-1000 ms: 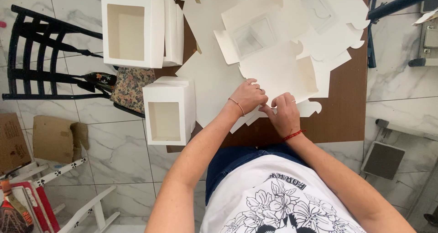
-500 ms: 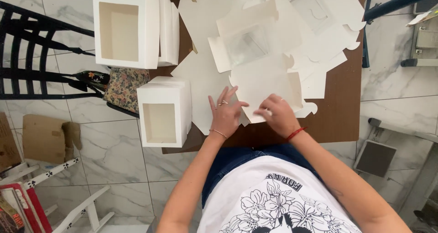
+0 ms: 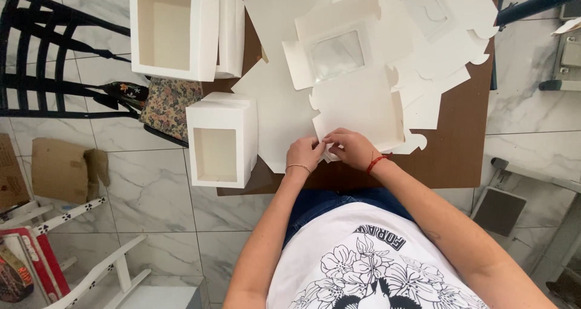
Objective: Folding cardboard templates into 3D boxes
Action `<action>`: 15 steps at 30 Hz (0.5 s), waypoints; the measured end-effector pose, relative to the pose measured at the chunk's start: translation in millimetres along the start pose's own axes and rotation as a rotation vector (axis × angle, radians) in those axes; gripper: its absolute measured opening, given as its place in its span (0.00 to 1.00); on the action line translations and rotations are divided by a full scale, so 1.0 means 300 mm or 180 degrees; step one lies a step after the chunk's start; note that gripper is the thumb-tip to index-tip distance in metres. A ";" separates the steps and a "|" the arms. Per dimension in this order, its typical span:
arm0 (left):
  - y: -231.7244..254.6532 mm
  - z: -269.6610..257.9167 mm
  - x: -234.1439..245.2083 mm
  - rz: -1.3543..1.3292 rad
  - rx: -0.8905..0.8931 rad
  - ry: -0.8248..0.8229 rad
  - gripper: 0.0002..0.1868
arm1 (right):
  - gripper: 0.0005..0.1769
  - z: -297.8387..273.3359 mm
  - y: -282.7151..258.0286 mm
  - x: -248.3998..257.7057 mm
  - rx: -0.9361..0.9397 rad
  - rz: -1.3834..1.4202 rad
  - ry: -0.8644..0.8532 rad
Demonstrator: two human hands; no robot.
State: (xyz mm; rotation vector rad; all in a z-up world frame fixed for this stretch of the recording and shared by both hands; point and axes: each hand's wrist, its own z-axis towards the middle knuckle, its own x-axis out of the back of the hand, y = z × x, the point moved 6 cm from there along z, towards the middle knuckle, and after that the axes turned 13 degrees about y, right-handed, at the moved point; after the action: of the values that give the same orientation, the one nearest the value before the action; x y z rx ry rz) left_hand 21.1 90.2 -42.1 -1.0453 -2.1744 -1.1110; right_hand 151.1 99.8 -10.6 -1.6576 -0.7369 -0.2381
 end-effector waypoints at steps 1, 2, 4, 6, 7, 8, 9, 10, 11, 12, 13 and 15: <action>0.022 -0.011 0.039 -0.0260 0.0001 0.0007 0.15 | 0.10 0.001 0.005 -0.006 -0.0023 -0.0118 0.0025; 0.026 -0.020 0.058 -0.0254 0.0009 0.0015 0.15 | 0.10 0.004 0.013 -0.022 -0.0016 -0.0110 0.0021; 0.054 -0.039 0.081 -0.0431 -0.0017 -0.0058 0.13 | 0.12 0.001 0.052 -0.043 -0.0262 -0.0143 -0.0048; 0.064 -0.058 0.083 -0.0427 -0.0013 -0.0153 0.13 | 0.12 0.012 0.073 -0.043 -0.0233 -0.0399 -0.0210; 0.071 -0.062 0.086 -0.0424 -0.0025 -0.0225 0.14 | 0.12 0.023 0.085 -0.047 -0.0183 -0.0659 -0.0356; 0.085 -0.069 0.107 -0.0416 -0.0025 -0.0230 0.14 | 0.12 0.038 0.087 -0.049 -0.0188 -0.0651 -0.0354; 0.101 -0.077 0.122 -0.0240 -0.0028 -0.0265 0.14 | 0.10 0.047 0.076 -0.053 0.0153 -0.0844 -0.0455; 0.117 -0.086 0.137 -0.0063 -0.0033 -0.0298 0.13 | 0.08 0.053 0.065 -0.056 0.0496 -0.1036 -0.0555; 0.116 -0.081 0.129 -0.0064 -0.0044 -0.0298 0.13 | 0.08 0.050 0.056 -0.056 0.0493 -0.1042 -0.0545; 0.108 -0.076 0.123 0.0192 -0.0027 -0.0307 0.13 | 0.08 0.048 0.046 -0.054 0.0519 -0.1178 -0.0499; 0.094 -0.070 0.121 0.0452 0.0002 -0.0305 0.13 | 0.08 0.051 0.031 -0.058 0.0558 -0.1307 -0.0457; 0.075 -0.059 0.134 0.0605 0.0103 -0.0330 0.15 | 0.07 0.055 0.012 -0.023 0.0514 -0.1330 -0.0224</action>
State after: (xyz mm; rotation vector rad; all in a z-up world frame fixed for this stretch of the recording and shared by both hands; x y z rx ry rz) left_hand 16.7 100.6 6.1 -1.2907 -2.1118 -0.9515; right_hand 143.8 112.7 -21.3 -1.3531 -1.1253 -0.4054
